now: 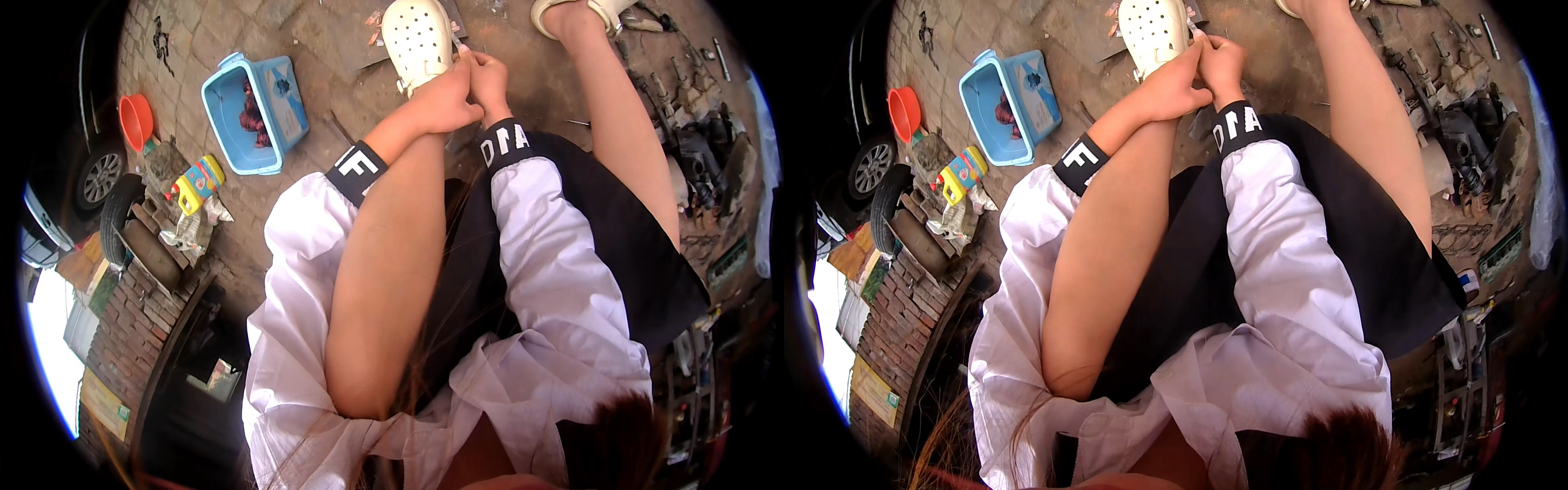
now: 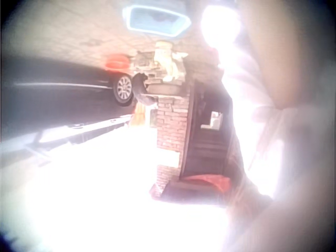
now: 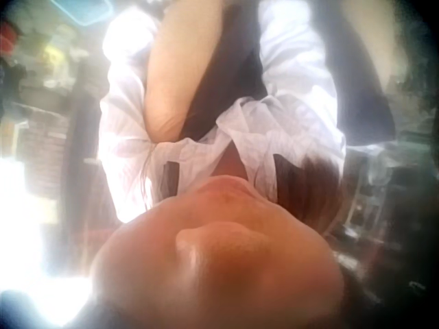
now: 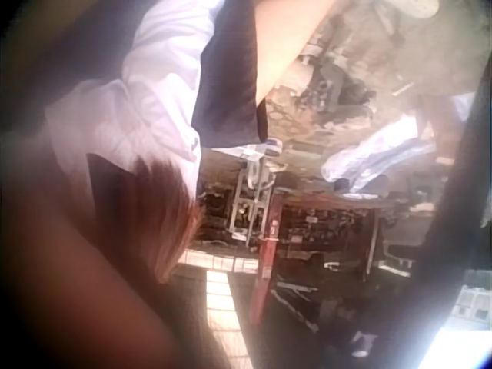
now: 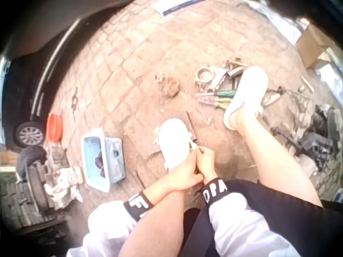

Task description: The person sits on the floor and uses a hammer and a small metal file to shape and smooth a small metal piece. They repeatedly hammer the piece on a metal plate, then file its edges, and inspect the result.

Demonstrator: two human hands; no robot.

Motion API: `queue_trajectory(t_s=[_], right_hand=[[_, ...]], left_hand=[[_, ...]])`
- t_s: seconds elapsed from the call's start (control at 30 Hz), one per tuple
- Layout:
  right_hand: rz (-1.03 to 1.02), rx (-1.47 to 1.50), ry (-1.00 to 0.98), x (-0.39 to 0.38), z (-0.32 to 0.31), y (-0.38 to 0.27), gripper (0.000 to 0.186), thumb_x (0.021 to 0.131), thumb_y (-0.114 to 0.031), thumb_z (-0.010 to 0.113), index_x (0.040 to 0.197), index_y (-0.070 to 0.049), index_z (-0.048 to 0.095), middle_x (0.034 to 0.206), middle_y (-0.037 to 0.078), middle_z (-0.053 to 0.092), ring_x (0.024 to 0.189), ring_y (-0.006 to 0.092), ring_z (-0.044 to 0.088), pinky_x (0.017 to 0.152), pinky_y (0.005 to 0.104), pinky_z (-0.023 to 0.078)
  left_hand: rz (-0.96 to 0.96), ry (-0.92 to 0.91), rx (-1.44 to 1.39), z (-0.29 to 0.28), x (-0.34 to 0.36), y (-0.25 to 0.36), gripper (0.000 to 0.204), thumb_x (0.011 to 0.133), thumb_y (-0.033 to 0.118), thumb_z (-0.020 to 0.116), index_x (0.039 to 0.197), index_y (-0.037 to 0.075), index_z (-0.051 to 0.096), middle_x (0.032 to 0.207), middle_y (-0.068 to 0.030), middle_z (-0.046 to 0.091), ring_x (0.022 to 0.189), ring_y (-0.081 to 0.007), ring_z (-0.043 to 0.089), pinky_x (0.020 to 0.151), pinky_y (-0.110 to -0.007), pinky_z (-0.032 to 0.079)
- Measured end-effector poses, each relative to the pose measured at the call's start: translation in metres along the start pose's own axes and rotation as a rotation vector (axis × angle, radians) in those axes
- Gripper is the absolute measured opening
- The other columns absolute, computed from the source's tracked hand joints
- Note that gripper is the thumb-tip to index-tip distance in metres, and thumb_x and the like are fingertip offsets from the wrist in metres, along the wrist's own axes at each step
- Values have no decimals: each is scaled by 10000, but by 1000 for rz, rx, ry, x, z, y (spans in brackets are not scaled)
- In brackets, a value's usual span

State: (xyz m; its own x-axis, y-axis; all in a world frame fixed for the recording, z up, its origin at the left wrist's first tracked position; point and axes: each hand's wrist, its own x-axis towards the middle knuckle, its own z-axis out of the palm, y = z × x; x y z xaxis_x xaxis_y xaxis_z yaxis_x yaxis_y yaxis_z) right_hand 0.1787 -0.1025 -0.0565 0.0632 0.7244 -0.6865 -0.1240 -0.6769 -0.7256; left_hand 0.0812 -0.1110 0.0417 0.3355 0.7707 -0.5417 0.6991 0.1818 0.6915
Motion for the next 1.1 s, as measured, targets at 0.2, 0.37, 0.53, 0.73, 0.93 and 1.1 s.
queue_trajectory(t_s=[0.2, 0.37, 0.53, 0.73, 0.93, 1.1], right_hand=[[-65, -82, 162, -5, 11, 9, 287, 864, -265, 676, 863, 19, 721, 684, 126, 687, 585, 159, 604, 590, 324, 487], [-110, -158, 194, -7, 11, 6, 298, 857, -280, 675, 870, 14, 720, 697, 160, 684, 595, 185, 623, 602, 340, 491], [-106, -244, 251, -16, 12, -6, 288, 854, -283, 672, 867, 0, 722, 693, 179, 674, 597, 235, 635, 616, 357, 495], [-149, -283, 125, 1, 4, -4, 278, 861, -271, 664, 866, 1, 723, 685, 166, 677, 597, 222, 633, 611, 350, 495], [-35, -34, 238, -3, 3, 8, 285, 870, -243, 668, 819, 32, 720, 671, 119, 684, 593, 168, 609, 602, 339, 493], [-160, -112, 230, -15, -2, 11, 284, 878, -256, 665, 837, 19, 723, 668, 106, 677, 584, 154, 593, 588, 323, 486]], left_hand=[[-28, -25, -3, -1, -2, -1, 706, 670, 145, 647, 1279, -69, 364, 954, -283, 627, 912, -392, 627, 792, -408, 490], [-10, -36, -25, -3, 0, -3, 709, 655, 146, 651, 1268, -68, 368, 946, -289, 623, 906, -408, 619, 796, -411, 488], [4, -59, -39, -3, 0, -8, 713, 659, 152, 656, 1270, -70, 364, 947, -292, 620, 902, -410, 616, 804, -410, 486], [0, 8, -68, 3, 2, -8, 701, 670, 160, 662, 1268, -63, 371, 945, -281, 625, 893, -398, 622, 790, -406, 491], [18, -90, 29, -2, 5, -5, 701, 699, 190, 654, 1291, -57, 374, 931, -262, 633, 870, -386, 631, 761, -411, 497], [16, -87, 114, -1, -5, 9, 708, 714, 230, 651, 1296, -65, 377, 920, -243, 644, 862, -372, 640, 759, -412, 500]])
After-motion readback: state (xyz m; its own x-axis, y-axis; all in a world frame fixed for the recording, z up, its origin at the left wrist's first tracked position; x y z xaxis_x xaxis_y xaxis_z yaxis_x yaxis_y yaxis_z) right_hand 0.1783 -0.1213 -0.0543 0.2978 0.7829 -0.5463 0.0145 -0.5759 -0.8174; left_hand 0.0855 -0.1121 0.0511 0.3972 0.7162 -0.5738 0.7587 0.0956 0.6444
